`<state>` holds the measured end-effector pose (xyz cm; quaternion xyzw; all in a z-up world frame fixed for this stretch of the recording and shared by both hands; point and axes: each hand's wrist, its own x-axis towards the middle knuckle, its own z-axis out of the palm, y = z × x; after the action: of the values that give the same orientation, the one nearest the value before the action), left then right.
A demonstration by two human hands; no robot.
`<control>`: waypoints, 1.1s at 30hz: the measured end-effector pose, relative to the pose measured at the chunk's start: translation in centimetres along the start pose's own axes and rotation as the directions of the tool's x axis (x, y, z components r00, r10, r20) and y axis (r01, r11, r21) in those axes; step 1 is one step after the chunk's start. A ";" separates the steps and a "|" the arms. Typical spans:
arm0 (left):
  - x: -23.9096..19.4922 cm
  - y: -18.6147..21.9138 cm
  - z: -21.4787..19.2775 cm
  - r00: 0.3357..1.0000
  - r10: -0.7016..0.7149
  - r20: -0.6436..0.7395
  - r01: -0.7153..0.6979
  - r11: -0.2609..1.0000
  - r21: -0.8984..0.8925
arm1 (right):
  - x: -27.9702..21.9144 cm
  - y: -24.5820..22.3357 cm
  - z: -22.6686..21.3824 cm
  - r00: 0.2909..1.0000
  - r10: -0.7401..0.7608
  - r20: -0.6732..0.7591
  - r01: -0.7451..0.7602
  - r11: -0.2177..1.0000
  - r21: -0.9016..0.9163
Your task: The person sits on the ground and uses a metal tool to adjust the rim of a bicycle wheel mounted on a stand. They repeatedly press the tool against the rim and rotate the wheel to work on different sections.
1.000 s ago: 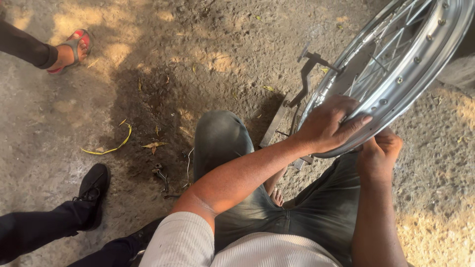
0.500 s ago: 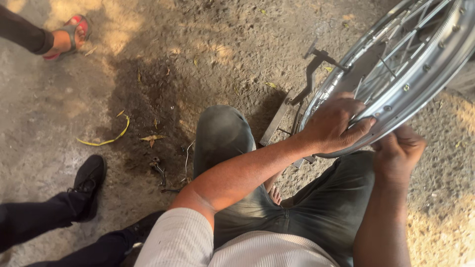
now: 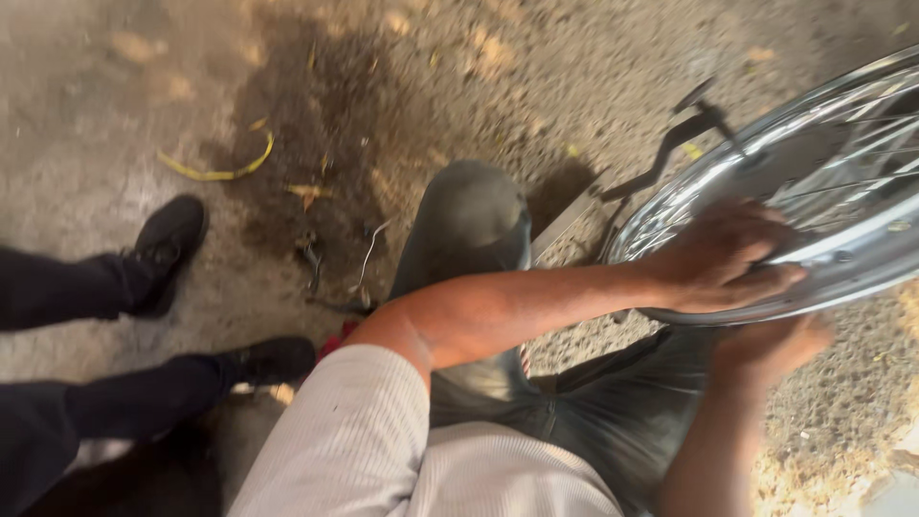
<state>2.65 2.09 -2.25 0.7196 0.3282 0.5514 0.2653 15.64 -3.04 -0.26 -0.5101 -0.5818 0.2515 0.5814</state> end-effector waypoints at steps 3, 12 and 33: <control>-0.1 -0.2 0.8 0.999 0.006 -0.049 -0.006 1.000 -0.005 | -3.9 1.0 2.1 0.952 0.304 -0.043 -0.220 0.771 0.597; 0.5 -0.3 0.9 1.000 -0.008 0.029 0.005 0.995 0.105 | 7.6 7.8 -5.7 0.939 -0.264 0.220 0.314 0.400 -0.861; 0.6 -1.6 2.4 0.999 -0.033 0.015 0.032 0.996 0.083 | 1.4 6.0 -4.6 0.999 0.000 0.036 0.003 0.997 -0.078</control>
<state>4.80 3.53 -3.62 0.7290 0.3603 0.5271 0.2469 21.97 -1.08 -4.08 -0.5275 -0.6019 0.2373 0.5506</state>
